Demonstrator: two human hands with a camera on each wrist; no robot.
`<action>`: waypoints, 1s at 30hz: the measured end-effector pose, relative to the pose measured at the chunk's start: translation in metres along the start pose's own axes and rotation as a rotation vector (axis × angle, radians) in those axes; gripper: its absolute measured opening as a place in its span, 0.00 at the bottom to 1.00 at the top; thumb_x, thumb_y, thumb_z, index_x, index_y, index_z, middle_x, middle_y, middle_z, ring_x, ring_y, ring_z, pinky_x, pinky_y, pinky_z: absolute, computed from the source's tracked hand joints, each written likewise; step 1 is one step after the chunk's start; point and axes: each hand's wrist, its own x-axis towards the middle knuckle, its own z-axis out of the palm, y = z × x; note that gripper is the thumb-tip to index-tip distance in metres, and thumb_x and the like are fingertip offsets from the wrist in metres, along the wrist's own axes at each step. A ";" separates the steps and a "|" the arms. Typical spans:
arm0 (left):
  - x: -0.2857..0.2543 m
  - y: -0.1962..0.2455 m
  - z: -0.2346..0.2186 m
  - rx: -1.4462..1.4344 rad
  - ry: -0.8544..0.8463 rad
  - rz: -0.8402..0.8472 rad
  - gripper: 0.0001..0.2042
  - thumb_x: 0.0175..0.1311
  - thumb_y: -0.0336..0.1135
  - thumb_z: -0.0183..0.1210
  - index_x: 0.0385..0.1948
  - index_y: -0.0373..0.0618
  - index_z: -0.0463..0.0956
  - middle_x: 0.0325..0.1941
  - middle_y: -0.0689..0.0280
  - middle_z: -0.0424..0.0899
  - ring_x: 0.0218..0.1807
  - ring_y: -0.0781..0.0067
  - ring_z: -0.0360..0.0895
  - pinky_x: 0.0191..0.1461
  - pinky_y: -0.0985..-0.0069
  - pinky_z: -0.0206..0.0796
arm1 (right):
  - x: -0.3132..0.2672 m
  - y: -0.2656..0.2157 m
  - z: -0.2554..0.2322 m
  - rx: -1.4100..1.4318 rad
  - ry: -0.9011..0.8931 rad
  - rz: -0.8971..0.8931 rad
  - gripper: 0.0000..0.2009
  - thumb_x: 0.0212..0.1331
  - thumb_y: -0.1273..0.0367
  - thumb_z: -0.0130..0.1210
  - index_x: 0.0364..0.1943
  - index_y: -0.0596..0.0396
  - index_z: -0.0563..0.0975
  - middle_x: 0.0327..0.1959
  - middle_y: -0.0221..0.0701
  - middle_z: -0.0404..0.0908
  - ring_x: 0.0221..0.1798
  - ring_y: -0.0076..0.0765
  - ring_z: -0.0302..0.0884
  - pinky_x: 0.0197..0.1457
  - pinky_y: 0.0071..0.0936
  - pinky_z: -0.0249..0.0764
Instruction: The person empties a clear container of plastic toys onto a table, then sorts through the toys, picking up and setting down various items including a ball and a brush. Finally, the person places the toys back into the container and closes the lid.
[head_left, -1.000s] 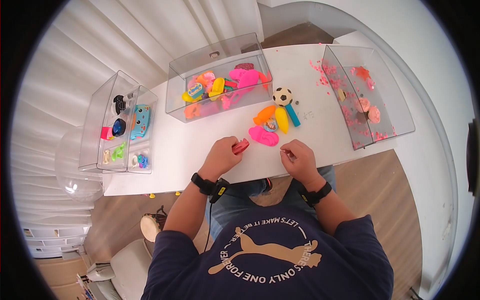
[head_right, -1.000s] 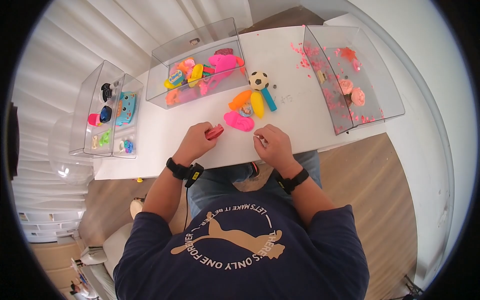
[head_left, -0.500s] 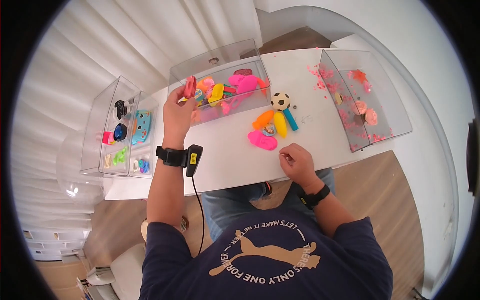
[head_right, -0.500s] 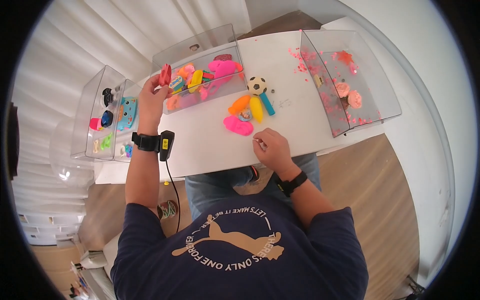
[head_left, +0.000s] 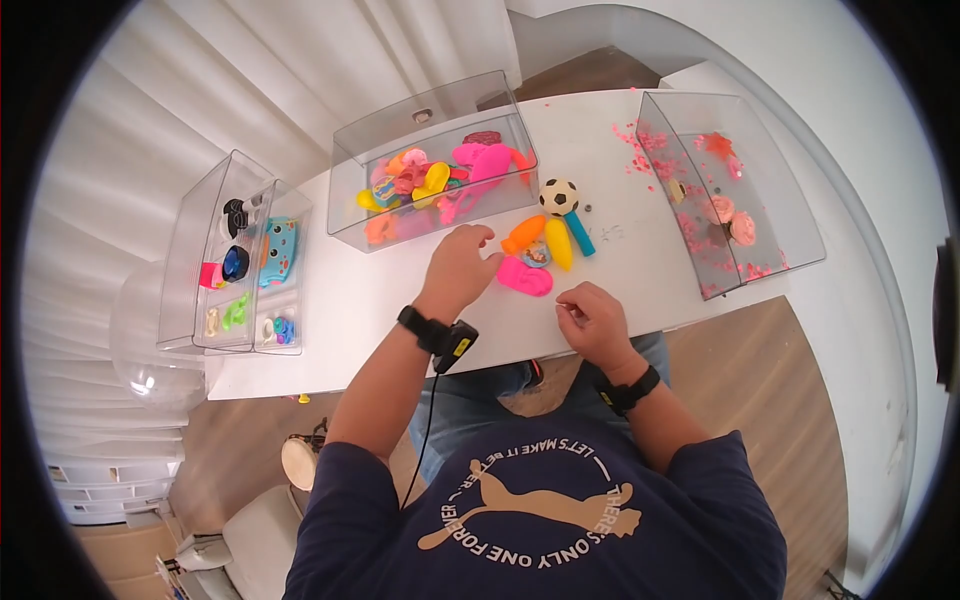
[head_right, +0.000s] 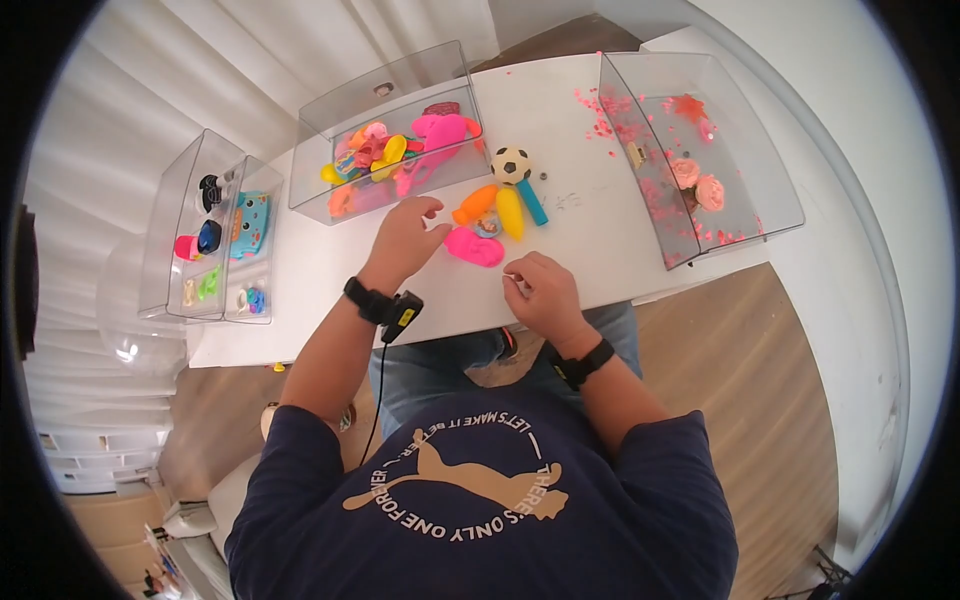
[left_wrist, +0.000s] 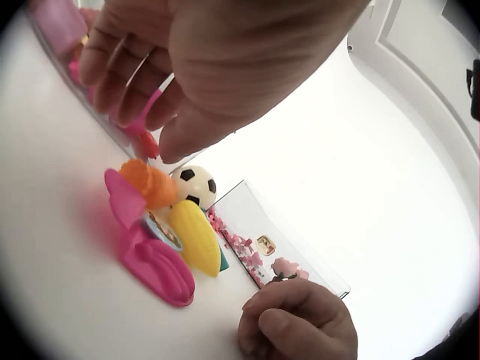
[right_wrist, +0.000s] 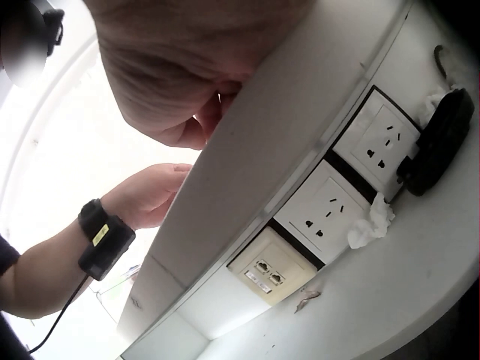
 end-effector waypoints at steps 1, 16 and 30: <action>0.004 0.000 0.008 0.030 0.020 0.028 0.16 0.53 0.36 0.66 0.42 0.39 0.79 0.39 0.57 0.82 0.39 0.60 0.80 0.45 0.67 0.73 | 0.000 0.000 -0.001 -0.001 -0.006 -0.002 0.03 0.51 0.76 0.60 0.30 0.57 0.79 0.26 0.33 0.77 0.26 0.32 0.76 0.30 0.24 0.72; 0.023 0.005 0.015 0.193 -0.056 -0.146 0.14 0.50 0.38 0.64 0.36 0.39 0.82 0.37 0.51 0.85 0.43 0.51 0.81 0.48 0.63 0.74 | 0.000 0.000 -0.001 -0.004 0.007 -0.007 0.04 0.49 0.75 0.61 0.29 0.54 0.79 0.25 0.32 0.77 0.25 0.37 0.76 0.29 0.28 0.73; 0.022 -0.015 -0.065 -0.080 0.302 -0.090 0.15 0.57 0.33 0.65 0.44 0.36 0.80 0.30 0.66 0.83 0.28 0.79 0.76 0.34 0.80 0.70 | 0.000 0.001 0.000 -0.007 0.013 -0.022 0.04 0.50 0.75 0.61 0.29 0.54 0.79 0.25 0.31 0.76 0.25 0.36 0.76 0.29 0.29 0.72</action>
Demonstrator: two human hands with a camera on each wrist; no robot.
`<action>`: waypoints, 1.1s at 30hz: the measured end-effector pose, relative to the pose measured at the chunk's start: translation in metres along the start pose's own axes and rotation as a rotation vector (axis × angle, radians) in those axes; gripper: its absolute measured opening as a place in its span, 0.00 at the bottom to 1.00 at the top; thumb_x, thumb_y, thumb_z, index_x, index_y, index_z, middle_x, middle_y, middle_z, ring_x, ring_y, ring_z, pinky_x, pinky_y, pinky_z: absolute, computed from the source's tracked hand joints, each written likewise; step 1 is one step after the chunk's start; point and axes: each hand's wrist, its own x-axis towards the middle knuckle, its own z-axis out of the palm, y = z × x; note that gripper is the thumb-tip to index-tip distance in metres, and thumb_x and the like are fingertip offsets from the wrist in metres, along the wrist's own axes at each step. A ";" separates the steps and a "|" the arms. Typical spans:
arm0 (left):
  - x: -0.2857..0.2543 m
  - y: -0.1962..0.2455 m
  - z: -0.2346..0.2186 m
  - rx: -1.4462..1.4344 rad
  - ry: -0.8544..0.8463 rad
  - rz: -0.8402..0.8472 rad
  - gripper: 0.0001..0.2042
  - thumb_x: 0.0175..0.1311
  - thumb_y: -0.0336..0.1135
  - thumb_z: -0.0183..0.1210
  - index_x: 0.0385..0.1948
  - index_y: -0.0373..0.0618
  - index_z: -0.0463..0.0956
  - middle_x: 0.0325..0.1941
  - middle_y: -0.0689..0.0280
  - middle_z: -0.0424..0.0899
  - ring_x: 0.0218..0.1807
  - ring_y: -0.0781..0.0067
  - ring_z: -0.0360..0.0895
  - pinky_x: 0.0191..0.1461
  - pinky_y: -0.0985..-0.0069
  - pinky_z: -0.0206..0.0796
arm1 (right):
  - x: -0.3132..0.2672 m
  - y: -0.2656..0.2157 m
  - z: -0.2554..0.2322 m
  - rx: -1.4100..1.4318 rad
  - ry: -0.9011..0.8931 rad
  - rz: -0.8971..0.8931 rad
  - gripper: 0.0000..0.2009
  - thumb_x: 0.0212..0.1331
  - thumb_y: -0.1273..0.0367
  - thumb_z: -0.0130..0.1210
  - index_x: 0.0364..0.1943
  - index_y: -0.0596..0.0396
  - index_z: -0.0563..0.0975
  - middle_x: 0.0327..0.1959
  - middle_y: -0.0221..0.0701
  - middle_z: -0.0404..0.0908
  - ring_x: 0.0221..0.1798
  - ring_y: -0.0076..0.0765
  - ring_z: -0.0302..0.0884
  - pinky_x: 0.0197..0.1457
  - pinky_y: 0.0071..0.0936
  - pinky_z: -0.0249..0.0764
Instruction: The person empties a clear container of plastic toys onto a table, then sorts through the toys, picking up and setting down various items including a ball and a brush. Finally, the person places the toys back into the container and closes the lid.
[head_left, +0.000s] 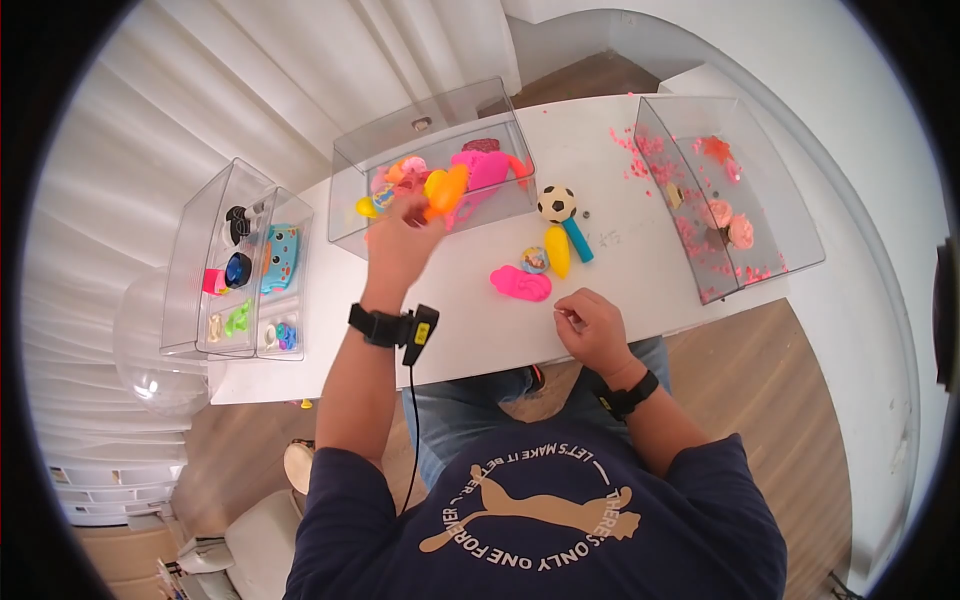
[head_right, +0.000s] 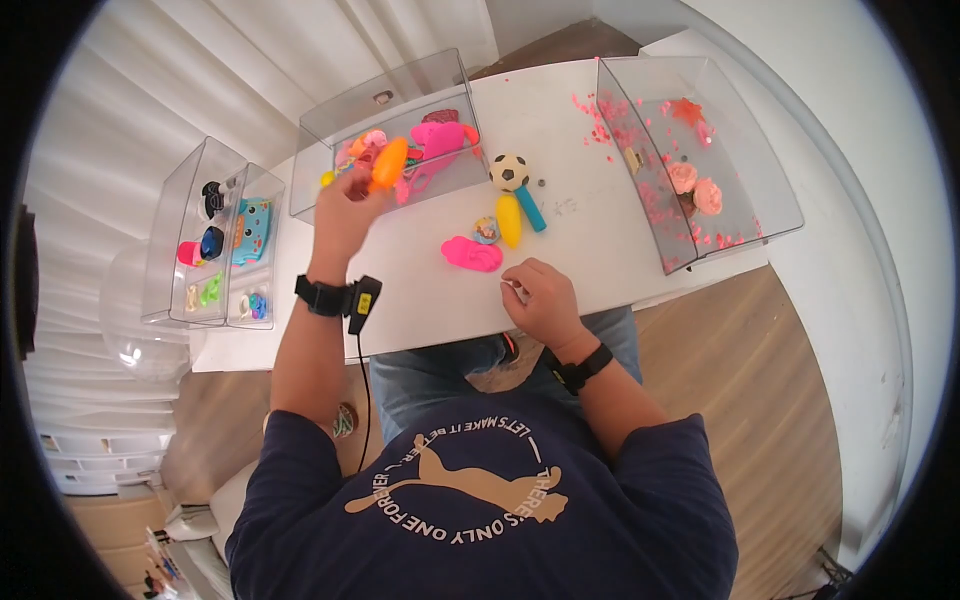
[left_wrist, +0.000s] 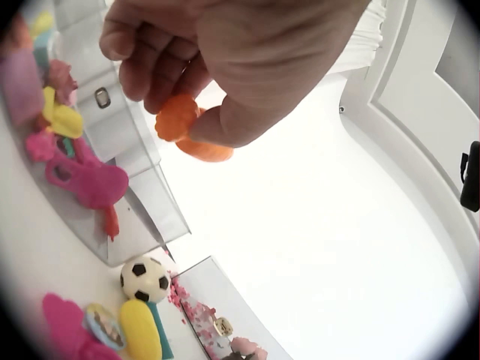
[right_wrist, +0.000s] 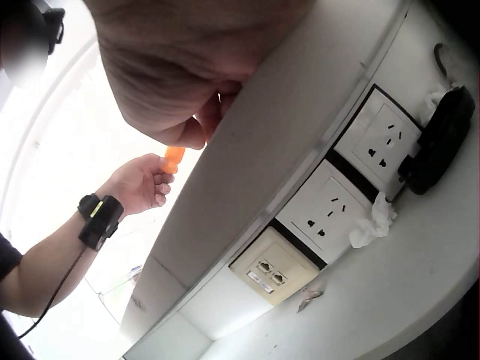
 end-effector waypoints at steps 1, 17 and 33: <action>0.011 0.000 -0.003 -0.109 0.005 -0.097 0.15 0.58 0.33 0.64 0.45 0.36 0.80 0.30 0.66 0.84 0.29 0.80 0.77 0.34 0.80 0.70 | 0.000 0.000 0.000 -0.008 0.003 -0.002 0.04 0.50 0.75 0.61 0.29 0.54 0.79 0.25 0.31 0.76 0.25 0.36 0.76 0.29 0.29 0.72; -0.055 -0.008 0.042 0.031 -0.296 0.249 0.21 0.50 0.31 0.68 0.48 0.41 0.77 0.48 0.57 0.80 0.47 0.62 0.78 0.51 0.69 0.72 | -0.002 0.000 0.001 -0.014 -0.011 0.007 0.03 0.50 0.75 0.61 0.30 0.55 0.79 0.25 0.31 0.77 0.24 0.34 0.75 0.29 0.27 0.72; -0.069 0.017 0.059 0.320 -0.500 0.403 0.15 0.49 0.28 0.62 0.41 0.44 0.79 0.41 0.59 0.80 0.47 0.55 0.76 0.52 0.64 0.71 | -0.001 -0.002 0.000 -0.018 -0.030 0.015 0.03 0.51 0.76 0.60 0.30 0.57 0.79 0.25 0.32 0.77 0.26 0.32 0.76 0.30 0.24 0.73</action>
